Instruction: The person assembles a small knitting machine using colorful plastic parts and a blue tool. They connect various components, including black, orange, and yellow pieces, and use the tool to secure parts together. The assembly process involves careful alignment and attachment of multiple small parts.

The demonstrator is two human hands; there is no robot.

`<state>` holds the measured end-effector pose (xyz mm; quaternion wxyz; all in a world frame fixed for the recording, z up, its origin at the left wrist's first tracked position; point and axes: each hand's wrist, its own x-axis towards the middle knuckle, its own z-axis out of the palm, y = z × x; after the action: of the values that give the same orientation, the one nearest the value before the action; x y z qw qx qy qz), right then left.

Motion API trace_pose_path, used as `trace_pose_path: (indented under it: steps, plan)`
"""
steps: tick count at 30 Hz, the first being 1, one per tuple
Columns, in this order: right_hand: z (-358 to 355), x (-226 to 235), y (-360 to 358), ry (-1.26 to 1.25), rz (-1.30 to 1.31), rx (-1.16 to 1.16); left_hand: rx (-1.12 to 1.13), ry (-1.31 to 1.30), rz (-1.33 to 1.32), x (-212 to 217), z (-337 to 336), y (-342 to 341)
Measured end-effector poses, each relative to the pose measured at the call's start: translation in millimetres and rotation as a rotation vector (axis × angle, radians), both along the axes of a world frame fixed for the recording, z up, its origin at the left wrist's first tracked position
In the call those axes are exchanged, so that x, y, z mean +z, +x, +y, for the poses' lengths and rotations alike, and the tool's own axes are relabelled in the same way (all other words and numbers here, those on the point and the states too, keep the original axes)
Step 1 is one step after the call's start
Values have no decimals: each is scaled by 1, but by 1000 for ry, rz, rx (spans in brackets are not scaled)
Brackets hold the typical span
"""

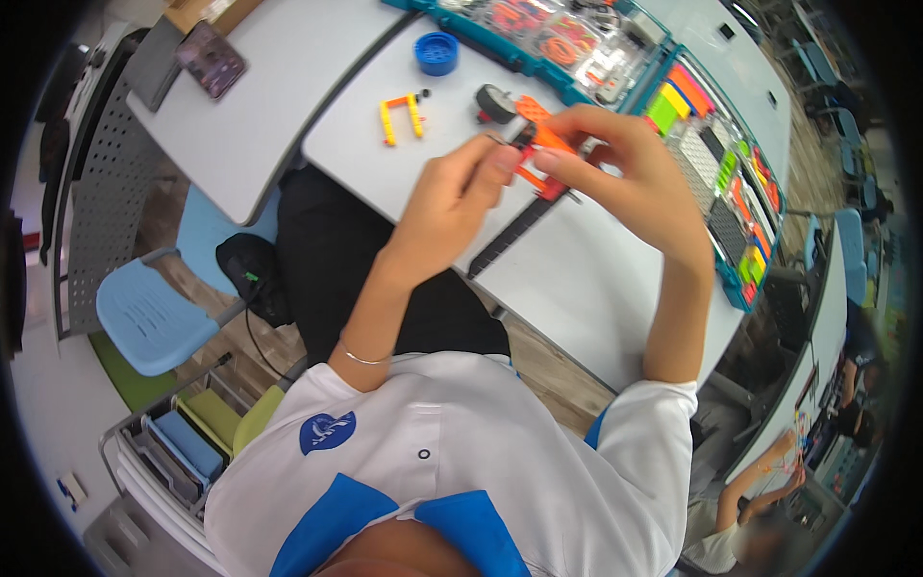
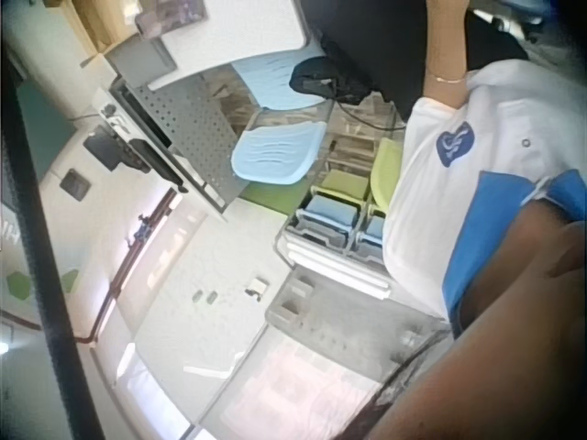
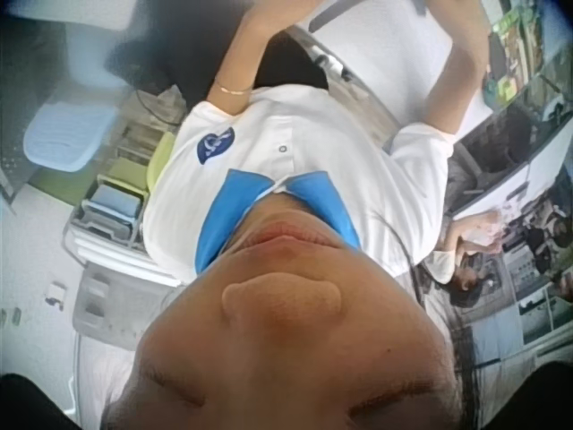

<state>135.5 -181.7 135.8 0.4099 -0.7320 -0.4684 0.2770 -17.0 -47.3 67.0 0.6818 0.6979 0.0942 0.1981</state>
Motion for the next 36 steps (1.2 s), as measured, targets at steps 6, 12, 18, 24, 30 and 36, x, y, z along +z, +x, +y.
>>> trace_pose_path:
  steps: [6, 12, 18, 24, 30, 36]
  plan:
    - [12, -11, -4, 57, 75, -9, -93, -21, 32, -9, 16, -2]
    - [12, -11, -5, 85, 112, 42, -155, -143, 67, -12, 19, -2]
    - [12, -14, -3, 71, -6, 16, -119, -182, 56, -13, 22, -2]
    - [12, -17, -2, 78, -69, 16, -107, -170, 62, -13, 22, 0]
    - [11, -15, 0, 66, -78, 3, -101, -198, 54, -10, 18, 4]
    - [12, -13, -1, 137, -138, 7, -79, -134, 57, -9, 19, 4]
